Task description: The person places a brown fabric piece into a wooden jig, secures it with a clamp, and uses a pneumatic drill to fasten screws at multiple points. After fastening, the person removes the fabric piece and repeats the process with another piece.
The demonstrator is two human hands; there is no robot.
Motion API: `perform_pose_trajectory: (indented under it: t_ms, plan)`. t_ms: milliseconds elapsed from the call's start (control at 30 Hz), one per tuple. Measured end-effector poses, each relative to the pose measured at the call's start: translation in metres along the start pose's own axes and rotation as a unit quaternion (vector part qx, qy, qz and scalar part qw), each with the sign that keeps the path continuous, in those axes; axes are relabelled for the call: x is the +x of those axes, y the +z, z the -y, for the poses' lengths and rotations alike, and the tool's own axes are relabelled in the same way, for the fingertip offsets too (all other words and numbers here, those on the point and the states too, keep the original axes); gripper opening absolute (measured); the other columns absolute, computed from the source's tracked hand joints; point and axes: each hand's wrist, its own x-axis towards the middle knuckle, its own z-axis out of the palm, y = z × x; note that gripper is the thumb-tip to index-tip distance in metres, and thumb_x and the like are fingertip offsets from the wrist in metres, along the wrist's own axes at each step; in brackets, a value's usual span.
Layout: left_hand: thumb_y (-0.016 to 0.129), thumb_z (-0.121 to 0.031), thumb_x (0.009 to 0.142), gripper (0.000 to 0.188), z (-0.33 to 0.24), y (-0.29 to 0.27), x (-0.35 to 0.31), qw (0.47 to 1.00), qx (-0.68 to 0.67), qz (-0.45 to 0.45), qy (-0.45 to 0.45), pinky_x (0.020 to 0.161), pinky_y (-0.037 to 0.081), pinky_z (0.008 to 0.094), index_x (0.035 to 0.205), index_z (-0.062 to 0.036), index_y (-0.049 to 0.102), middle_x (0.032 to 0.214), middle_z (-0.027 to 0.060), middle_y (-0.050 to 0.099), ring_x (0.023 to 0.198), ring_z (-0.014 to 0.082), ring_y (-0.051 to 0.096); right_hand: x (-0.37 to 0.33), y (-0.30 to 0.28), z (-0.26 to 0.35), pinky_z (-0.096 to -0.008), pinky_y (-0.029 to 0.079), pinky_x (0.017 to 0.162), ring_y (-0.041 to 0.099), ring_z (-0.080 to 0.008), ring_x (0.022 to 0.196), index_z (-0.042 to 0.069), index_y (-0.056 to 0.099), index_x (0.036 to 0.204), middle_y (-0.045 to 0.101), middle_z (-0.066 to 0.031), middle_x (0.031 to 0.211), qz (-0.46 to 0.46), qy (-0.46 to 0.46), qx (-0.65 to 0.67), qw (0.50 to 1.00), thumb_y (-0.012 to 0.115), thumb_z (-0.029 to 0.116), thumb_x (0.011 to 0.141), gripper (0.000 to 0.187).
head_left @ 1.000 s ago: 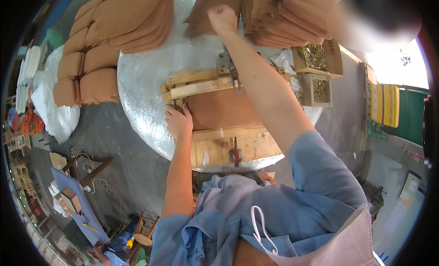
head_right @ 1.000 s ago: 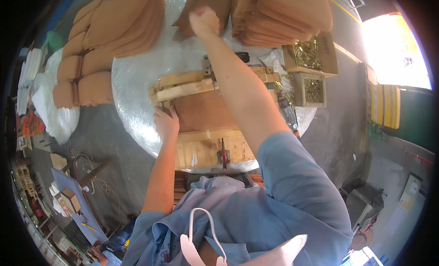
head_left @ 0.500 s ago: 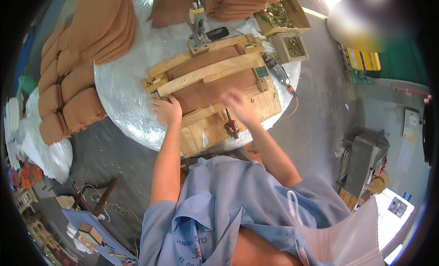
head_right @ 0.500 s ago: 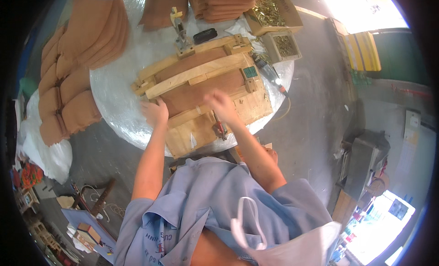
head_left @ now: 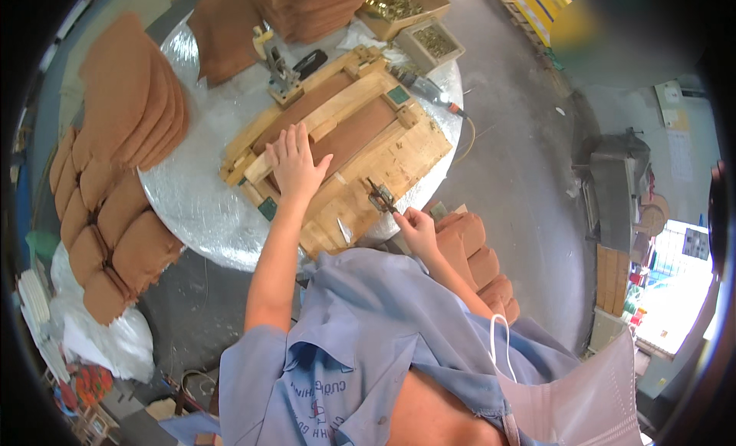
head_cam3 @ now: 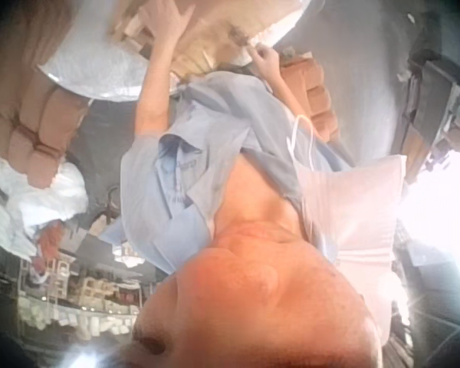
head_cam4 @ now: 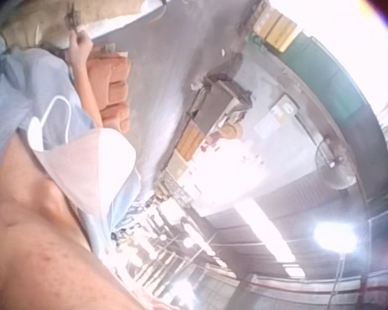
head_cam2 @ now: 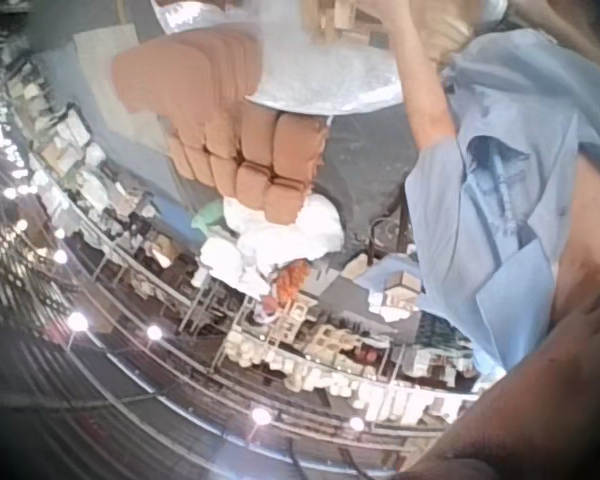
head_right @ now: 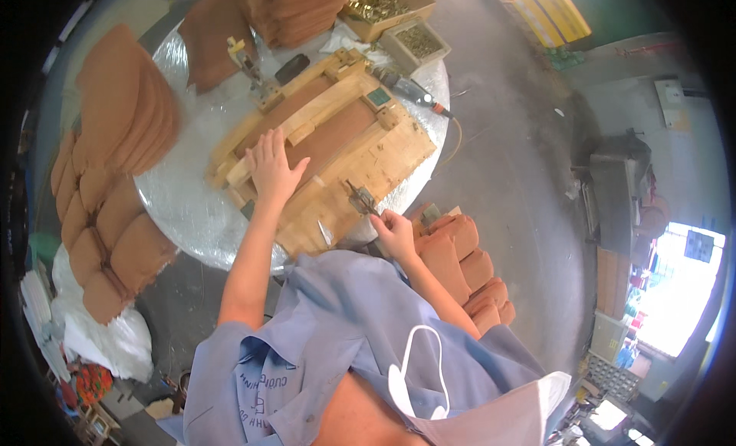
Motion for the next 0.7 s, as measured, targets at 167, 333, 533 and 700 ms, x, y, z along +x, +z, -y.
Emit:
perform_pose_trajectory:
  t_ms: [167, 333, 533, 700]
  plan:
    - [0.088, -0.048, 0.086, 0.073, 0.027, 0.006, 0.065, 0.993, -0.025, 0.116, 0.007, 0.099, 0.055, 0.0574, 0.142, -0.0097, 0.06, 0.129, 0.0103, 0.064, 0.125, 0.0325, 0.062, 0.021, 0.038, 0.051, -0.04, 0.053, 0.071, 0.068, -0.0259, 0.077, 0.006, 0.075, 0.096, 0.071, -0.0112, 0.085, 0.018, -0.092, -0.091, 0.991, 0.076, 0.026, 0.097, 0.021]
    - [0.09, -0.045, 0.082, 0.069, 0.027, -0.057, 0.01, 0.984, -0.136, 0.113, -0.009, 0.097, 0.056, 0.0488, 0.135, -0.0067, 0.067, 0.126, 0.0141, 0.069, 0.12, 0.0356, 0.066, 0.076, 0.075, 0.083, -0.0449, 0.057, 0.092, 0.07, -0.03, 0.111, 0.016, 0.078, 0.116, 0.074, -0.0066, 0.121, 0.034, -0.3, -0.211, 0.93, 0.076, 0.023, 0.094, 0.023]
    - [0.095, -0.031, 0.081, 0.069, 0.046, -0.121, -0.146, 0.938, -0.28, -0.006, -0.204, 0.103, 0.054, 0.0446, 0.134, 0.0035, 0.068, 0.128, 0.0206, 0.071, 0.119, 0.036, 0.069, 0.11, 0.091, 0.071, -0.0433, 0.054, 0.104, 0.067, -0.0284, 0.12, 0.019, 0.076, 0.121, 0.07, -0.0019, 0.128, 0.1, -0.342, -0.328, 0.875, 0.077, 0.024, 0.09, 0.031]
    - [0.095, -0.026, 0.084, 0.061, 0.083, -0.087, -0.228, 0.869, -0.277, -0.206, -0.355, 0.099, 0.055, 0.0454, 0.129, 0.0035, 0.068, 0.124, 0.0183, 0.071, 0.111, 0.0339, 0.069, 0.113, 0.077, 0.067, -0.0437, 0.049, 0.112, 0.061, -0.0264, 0.13, 0.019, 0.072, 0.124, 0.067, -0.0019, 0.13, 0.112, -0.413, -0.318, 0.846, 0.081, 0.027, 0.088, 0.038]
